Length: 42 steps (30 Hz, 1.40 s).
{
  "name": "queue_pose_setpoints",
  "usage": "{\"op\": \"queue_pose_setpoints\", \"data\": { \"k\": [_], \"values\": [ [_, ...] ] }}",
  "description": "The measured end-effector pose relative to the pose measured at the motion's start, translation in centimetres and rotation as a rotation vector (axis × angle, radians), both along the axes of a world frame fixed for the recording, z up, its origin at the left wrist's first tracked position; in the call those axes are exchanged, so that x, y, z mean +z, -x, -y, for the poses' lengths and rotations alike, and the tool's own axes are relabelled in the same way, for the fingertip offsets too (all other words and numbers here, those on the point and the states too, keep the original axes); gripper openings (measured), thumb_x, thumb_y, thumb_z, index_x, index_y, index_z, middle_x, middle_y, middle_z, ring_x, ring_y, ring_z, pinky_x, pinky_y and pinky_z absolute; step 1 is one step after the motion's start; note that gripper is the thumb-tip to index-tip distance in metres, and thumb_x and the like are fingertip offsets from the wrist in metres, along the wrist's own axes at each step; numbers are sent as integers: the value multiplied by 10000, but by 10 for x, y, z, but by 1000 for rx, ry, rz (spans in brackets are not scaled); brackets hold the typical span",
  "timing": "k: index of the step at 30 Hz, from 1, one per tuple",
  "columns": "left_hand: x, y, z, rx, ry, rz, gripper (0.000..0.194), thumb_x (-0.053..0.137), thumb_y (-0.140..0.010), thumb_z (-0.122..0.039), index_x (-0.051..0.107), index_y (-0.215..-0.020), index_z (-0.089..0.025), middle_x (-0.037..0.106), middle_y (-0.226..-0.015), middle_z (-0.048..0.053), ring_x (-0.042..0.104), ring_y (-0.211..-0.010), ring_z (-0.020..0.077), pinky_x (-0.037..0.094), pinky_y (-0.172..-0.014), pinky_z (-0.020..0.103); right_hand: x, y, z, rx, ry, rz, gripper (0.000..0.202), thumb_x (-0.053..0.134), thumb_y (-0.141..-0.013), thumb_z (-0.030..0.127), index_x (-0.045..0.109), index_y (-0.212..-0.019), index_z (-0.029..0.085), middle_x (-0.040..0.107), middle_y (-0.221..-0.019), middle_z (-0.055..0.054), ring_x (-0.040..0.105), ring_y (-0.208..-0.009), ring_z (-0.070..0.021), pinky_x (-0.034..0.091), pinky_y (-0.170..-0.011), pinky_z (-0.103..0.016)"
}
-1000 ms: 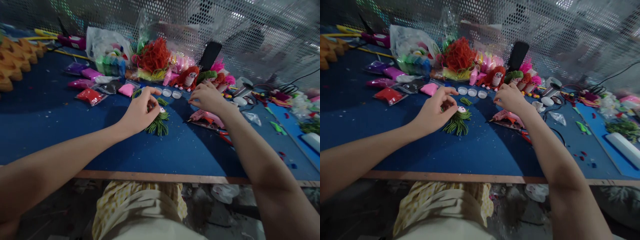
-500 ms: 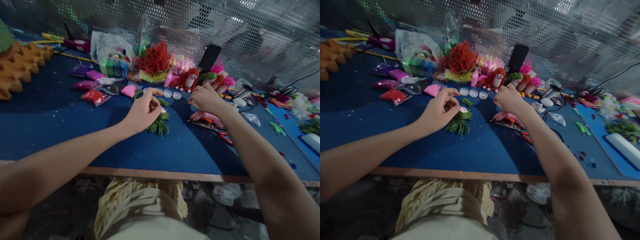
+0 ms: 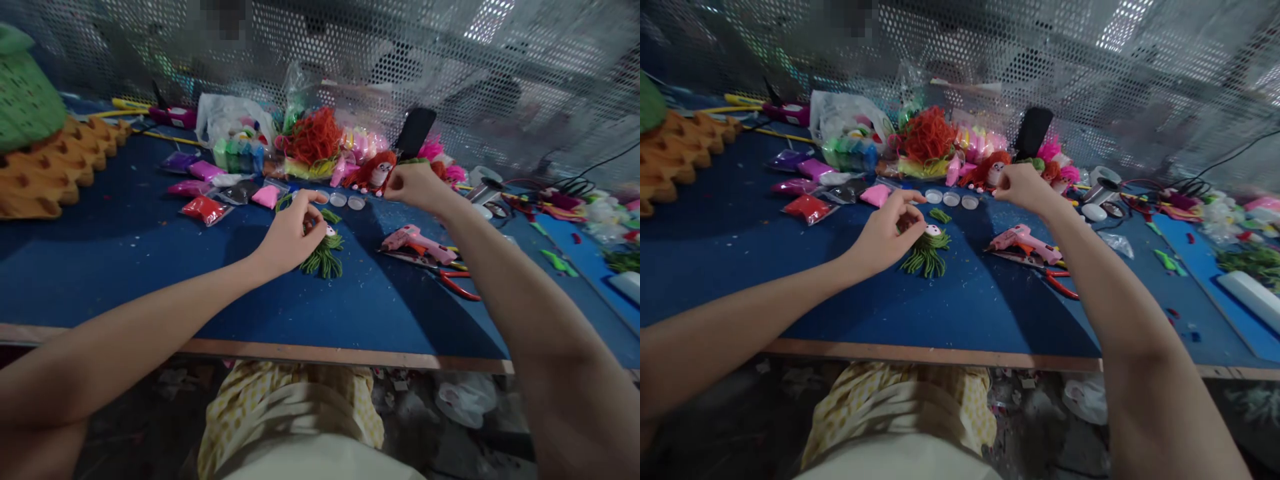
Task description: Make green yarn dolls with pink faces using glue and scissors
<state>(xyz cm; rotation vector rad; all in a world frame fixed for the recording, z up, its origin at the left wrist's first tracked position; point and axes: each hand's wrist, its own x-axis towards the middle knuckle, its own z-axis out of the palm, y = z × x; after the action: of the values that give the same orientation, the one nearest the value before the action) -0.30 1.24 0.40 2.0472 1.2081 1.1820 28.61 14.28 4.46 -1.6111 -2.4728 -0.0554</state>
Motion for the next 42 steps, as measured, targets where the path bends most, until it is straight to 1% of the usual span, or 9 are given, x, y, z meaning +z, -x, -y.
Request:
{"op": "queue_pose_setpoints", "data": {
  "k": [4,8,10,18,22,25,30,36,42],
  "values": [
    [1,0,0,-8,7,5,296,582,-898,-123,513,-1176,-196,648,-852,-24,582,-683,102,479,-690,271,7,1,19,-33,130,-477,99,773,-706,251,692,-690,196,733,-751,-44,645,-725,-192,503,-702,-330],
    [0,1,-2,5,9,7,303,588,-895,-117,514,-1179,-192,658,-863,-19,592,-699,106,479,-692,270,21,0,50,-18,220,-578,227,817,-710,332,793,-875,178,785,-849,-76,670,-780,-199,544,-783,-366],
    [-1,2,-3,14,8,-1,295,584,-898,-119,512,-1172,-198,662,-860,-19,597,-701,110,482,-693,273,32,-7,66,4,279,-523,370,806,-735,389,819,-1018,150,808,-944,-101,682,-827,-204,542,-817,-370],
    [-5,1,-8,26,18,41,281,578,-885,-113,517,-1147,-192,652,-836,-22,580,-678,110,481,-683,279,72,-39,149,172,882,6,503,680,-858,595,731,-576,182,671,-595,-44,581,-577,-135,424,-595,-284],
    [-4,2,-9,24,23,49,252,575,-902,-136,522,-1139,-202,650,-817,-22,588,-683,123,478,-679,291,67,-46,180,192,1296,215,249,713,-828,437,856,-848,235,814,-848,-57,728,-819,-220,478,-712,-294],
    [-2,2,-9,65,32,41,237,554,-905,-111,532,-1122,-205,646,-779,-26,591,-689,134,464,-676,298,59,-52,177,120,1059,247,362,577,-906,504,834,-944,251,816,-952,-58,728,-860,-240,490,-772,-327],
    [1,3,-9,118,51,32,223,533,-896,-68,545,-1079,-195,649,-766,-22,597,-708,139,460,-695,305,37,-46,148,-235,370,351,591,415,-952,683,696,-1029,168,750,-1053,-181,673,-929,-322,429,-755,-372],
    [-1,3,-9,107,40,29,256,549,-870,-65,524,-1077,-214,644,-792,-23,589,-705,136,463,-695,303,5,-34,128,-237,411,289,415,463,-947,550,620,-820,187,720,-819,-118,614,-706,-227,340,-642,-324],
    [-4,4,-10,98,43,29,282,562,-864,-99,523,-1112,-227,644,-794,-25,601,-721,142,474,-696,305,9,-26,120,-296,283,229,399,449,-944,499,614,-787,172,668,-761,-134,523,-668,-211,293,-642,-347]
  ]
}}
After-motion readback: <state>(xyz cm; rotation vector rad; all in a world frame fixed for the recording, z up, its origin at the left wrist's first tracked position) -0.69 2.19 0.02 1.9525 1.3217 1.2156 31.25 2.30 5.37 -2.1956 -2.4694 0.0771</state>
